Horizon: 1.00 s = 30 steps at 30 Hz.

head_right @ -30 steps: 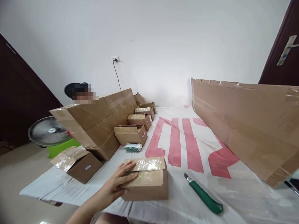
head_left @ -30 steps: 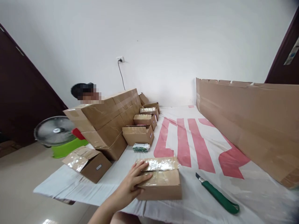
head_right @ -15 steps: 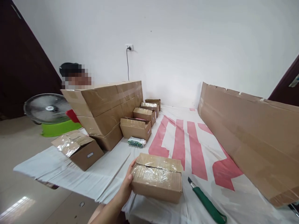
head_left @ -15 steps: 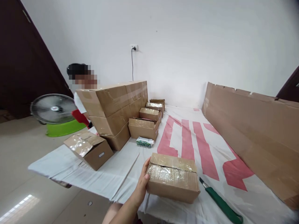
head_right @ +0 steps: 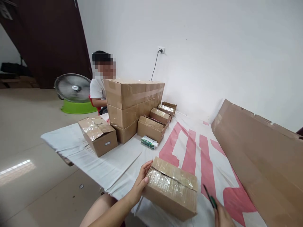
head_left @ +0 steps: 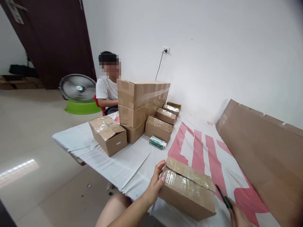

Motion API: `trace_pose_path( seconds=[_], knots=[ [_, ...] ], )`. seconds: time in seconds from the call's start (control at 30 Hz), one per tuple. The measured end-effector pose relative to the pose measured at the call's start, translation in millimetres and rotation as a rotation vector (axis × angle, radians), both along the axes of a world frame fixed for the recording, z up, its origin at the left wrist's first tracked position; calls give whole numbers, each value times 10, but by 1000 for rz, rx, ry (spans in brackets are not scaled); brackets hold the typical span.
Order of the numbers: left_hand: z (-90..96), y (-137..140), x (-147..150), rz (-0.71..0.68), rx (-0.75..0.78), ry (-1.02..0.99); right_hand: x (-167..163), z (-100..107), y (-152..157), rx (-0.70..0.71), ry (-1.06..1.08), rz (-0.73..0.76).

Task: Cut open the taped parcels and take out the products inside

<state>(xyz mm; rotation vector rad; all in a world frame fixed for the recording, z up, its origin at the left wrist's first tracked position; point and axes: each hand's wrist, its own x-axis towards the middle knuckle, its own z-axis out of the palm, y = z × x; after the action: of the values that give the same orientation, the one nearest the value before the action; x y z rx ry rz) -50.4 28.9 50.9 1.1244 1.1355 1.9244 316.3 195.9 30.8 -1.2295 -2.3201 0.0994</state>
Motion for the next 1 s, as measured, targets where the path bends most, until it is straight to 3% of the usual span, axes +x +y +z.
trace_pose_path(
  seconds=[0.1,0.2,0.3,0.43,0.57,0.73,1.0],
  knots=[
    [34,17,9,55,15,44,-172,653,6,163,30,-32],
    [59,38,-4,48,28,71,-612,1300,-223,179,-151,321],
    [59,52,-26,45,29,110,-1184,1654,-528,193,-337,554],
    [48,57,-35,41,45,130,-1793,1763,-772,354,-536,651],
    [50,41,-42,39,38,138,-2004,1802,-846,387,-685,593],
    [53,26,-72,31,-12,199,-1655,1823,-775,435,-823,495],
    [77,35,-35,32,-16,130,-806,1943,-512,501,-795,408]
  ],
)
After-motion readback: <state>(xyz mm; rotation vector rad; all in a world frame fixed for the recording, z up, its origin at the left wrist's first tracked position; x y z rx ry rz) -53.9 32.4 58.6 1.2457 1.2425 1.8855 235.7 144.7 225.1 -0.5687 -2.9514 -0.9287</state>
